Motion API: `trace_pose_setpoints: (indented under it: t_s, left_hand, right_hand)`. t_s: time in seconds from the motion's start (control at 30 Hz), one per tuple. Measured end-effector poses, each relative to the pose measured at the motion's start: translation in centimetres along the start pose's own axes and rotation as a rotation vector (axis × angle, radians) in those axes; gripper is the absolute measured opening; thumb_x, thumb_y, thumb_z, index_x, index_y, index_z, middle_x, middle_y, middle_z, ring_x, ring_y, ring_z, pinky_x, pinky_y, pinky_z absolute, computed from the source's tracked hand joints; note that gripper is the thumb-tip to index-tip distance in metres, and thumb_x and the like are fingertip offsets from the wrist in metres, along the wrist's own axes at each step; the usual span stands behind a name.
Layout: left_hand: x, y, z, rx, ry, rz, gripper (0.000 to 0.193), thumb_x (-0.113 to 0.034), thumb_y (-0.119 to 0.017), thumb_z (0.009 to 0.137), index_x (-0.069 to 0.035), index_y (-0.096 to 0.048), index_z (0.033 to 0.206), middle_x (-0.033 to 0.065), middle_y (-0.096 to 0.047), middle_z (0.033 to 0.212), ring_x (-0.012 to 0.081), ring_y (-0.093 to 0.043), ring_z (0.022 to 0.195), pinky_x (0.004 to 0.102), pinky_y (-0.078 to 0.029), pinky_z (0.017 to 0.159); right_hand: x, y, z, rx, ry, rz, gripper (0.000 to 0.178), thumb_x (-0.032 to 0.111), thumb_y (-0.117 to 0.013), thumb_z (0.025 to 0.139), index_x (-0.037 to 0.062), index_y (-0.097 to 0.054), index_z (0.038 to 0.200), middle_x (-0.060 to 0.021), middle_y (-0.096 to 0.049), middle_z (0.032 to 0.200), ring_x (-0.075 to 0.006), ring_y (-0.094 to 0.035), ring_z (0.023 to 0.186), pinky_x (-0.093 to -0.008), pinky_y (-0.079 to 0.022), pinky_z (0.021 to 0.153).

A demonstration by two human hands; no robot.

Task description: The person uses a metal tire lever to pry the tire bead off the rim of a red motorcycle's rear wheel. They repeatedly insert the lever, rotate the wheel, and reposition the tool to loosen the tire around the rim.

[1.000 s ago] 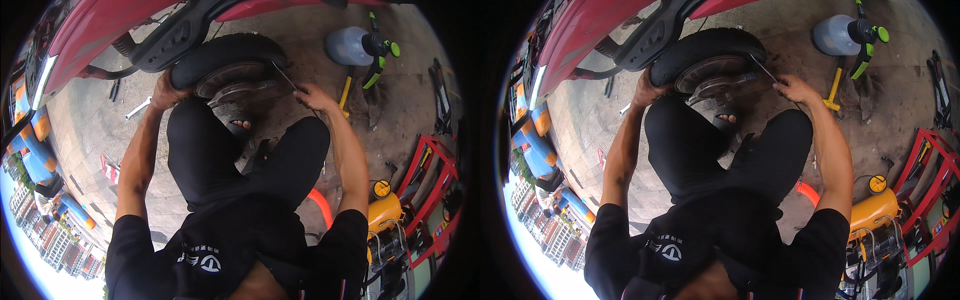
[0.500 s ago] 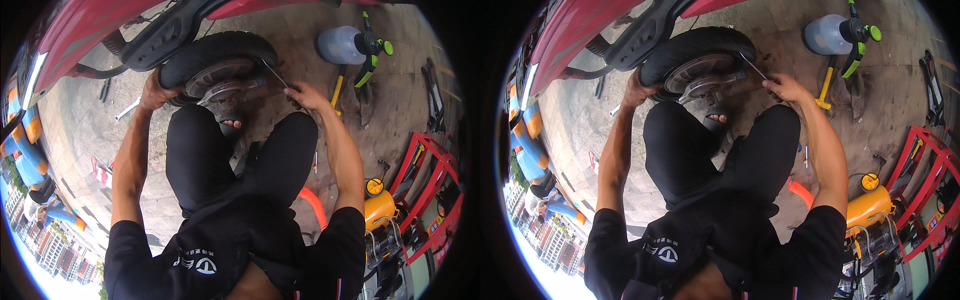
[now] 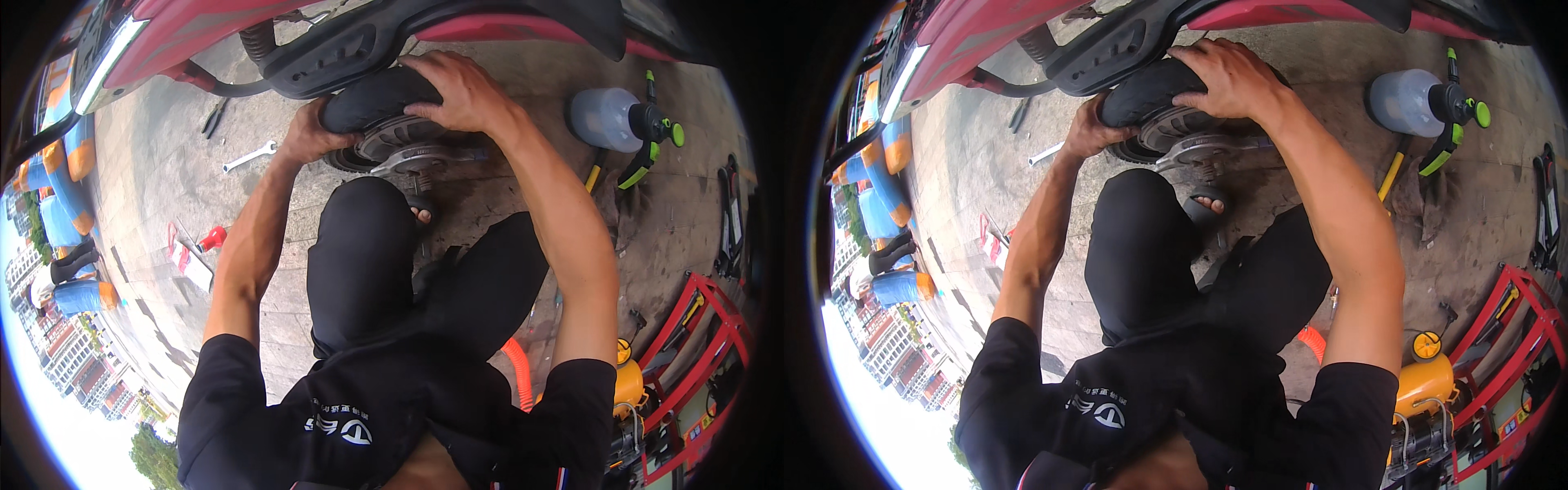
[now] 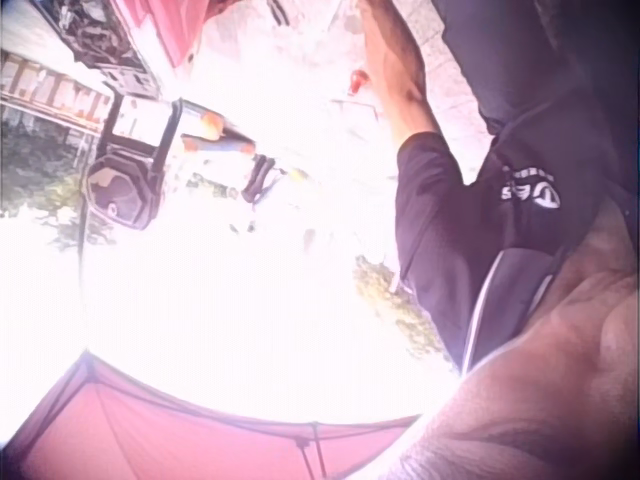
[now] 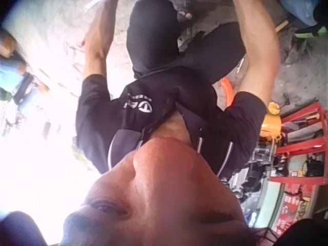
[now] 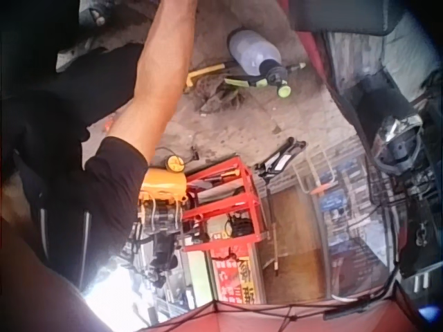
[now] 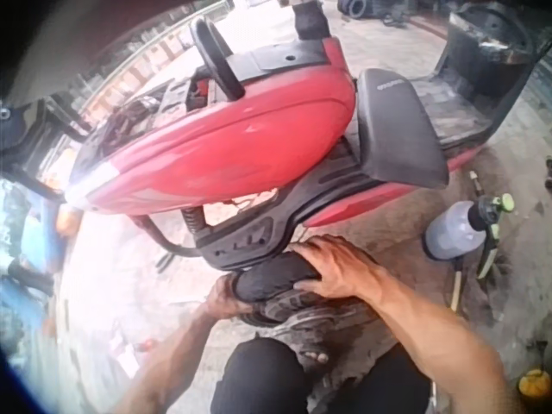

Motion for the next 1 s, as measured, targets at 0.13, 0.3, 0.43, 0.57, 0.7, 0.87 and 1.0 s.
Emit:
trace_pose_setpoints:
  t_s: [0.13, 0.3, 0.43, 0.57, 0.7, 0.87, 1.0]
  left_hand:
    - [0.3, 0.0, 0.2, -0.031, -0.076, -0.037, 0.078, -0.028, -0.095, 0.060, 0.007, -0.063, 0.122, 0.0149, -0.071, 0.112, 0.0227, -0.066, 0.104, 0.0359, -0.050, 0.096]
    - [1.2, -0.4, 0.7, -0.013, -0.017, -0.167, 0.079, -0.025, -0.097, 0.059, 0.009, -0.063, 0.123, 0.0147, -0.071, 0.113, 0.0224, -0.065, 0.106, 0.0352, -0.050, 0.097]
    - [1.1, -0.9, 0.6, 0.019, 0.035, -0.183, 0.080, -0.026, -0.097, 0.060, 0.009, -0.061, 0.123, 0.0159, -0.070, 0.112, 0.0222, -0.065, 0.107, 0.0347, -0.050, 0.099]
    - [1.6, -0.4, -1.3, -0.004, -0.012, -0.089, 0.092, -0.025, -0.098, 0.061, 0.008, -0.053, 0.134, 0.0172, -0.066, 0.121, 0.0237, -0.061, 0.114, 0.0352, -0.046, 0.104]
    - [5.4, -0.3, -3.1, 0.070, 0.053, 0.023, 0.103, -0.028, -0.098, 0.057, 0.001, -0.047, 0.141, 0.0181, -0.063, 0.128, 0.0284, -0.059, 0.122, 0.0387, -0.045, 0.107]
    - [9.1, -1.5, -2.8, 0.189, 0.041, 0.006, 0.097, -0.021, -0.092, 0.056, -0.002, -0.049, 0.140, 0.0175, -0.064, 0.128, 0.0310, -0.061, 0.120, 0.0394, -0.046, 0.106]
    - [9.3, -1.8, -3.0, 0.129, 0.011, -0.007, 0.092, -0.019, -0.090, 0.055, -0.003, -0.051, 0.137, 0.0161, -0.065, 0.123, 0.0297, -0.064, 0.113, 0.0383, -0.049, 0.102]
  right_hand:
    - [0.3, 0.1, -0.5, -0.080, -0.013, 0.028, 0.065, 0.030, -0.085, 0.074, 0.0088, -0.062, 0.131, -0.0163, -0.066, 0.113, -0.0370, -0.063, 0.106, -0.0459, -0.051, 0.093]
    - [1.0, 0.0, -0.8, -0.131, -0.009, -0.020, 0.064, 0.031, -0.085, 0.074, 0.0111, -0.062, 0.131, -0.0134, -0.066, 0.114, -0.0360, -0.062, 0.107, -0.0458, -0.051, 0.093]
    - [0.5, -0.2, -1.0, -0.085, -0.040, -0.063, 0.067, 0.032, -0.085, 0.073, 0.0132, -0.061, 0.132, -0.0120, -0.064, 0.117, -0.0355, -0.061, 0.110, -0.0453, -0.049, 0.094]
    - [0.4, 0.1, -1.2, -0.071, -0.005, -0.056, 0.069, 0.032, -0.085, 0.072, 0.0141, -0.059, 0.133, -0.0117, -0.062, 0.118, -0.0360, -0.060, 0.111, -0.0459, -0.048, 0.096]
    - [0.2, 0.2, -1.3, -0.050, 0.008, -0.044, 0.071, 0.030, -0.086, 0.071, 0.0131, -0.057, 0.135, -0.0134, -0.062, 0.121, -0.0375, -0.059, 0.112, -0.0463, -0.048, 0.097]
    - [0.0, 0.2, -1.4, -0.048, 0.032, -0.048, 0.074, 0.033, -0.085, 0.071, 0.0105, -0.057, 0.135, -0.0151, -0.061, 0.124, -0.0393, -0.058, 0.115, -0.0465, -0.047, 0.099]
    - [0.0, 0.2, -1.3, -0.021, 0.018, -0.062, 0.075, 0.036, -0.086, 0.070, 0.0155, -0.058, 0.136, -0.0105, -0.060, 0.122, -0.0322, -0.059, 0.112, -0.0457, -0.047, 0.099]
Point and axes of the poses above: each hand's wrist, its own z-axis towards the middle knuckle, its own y-axis out of the back of the hand, x = y × z, the point moved 7 cm from there along z, towards the middle knuckle
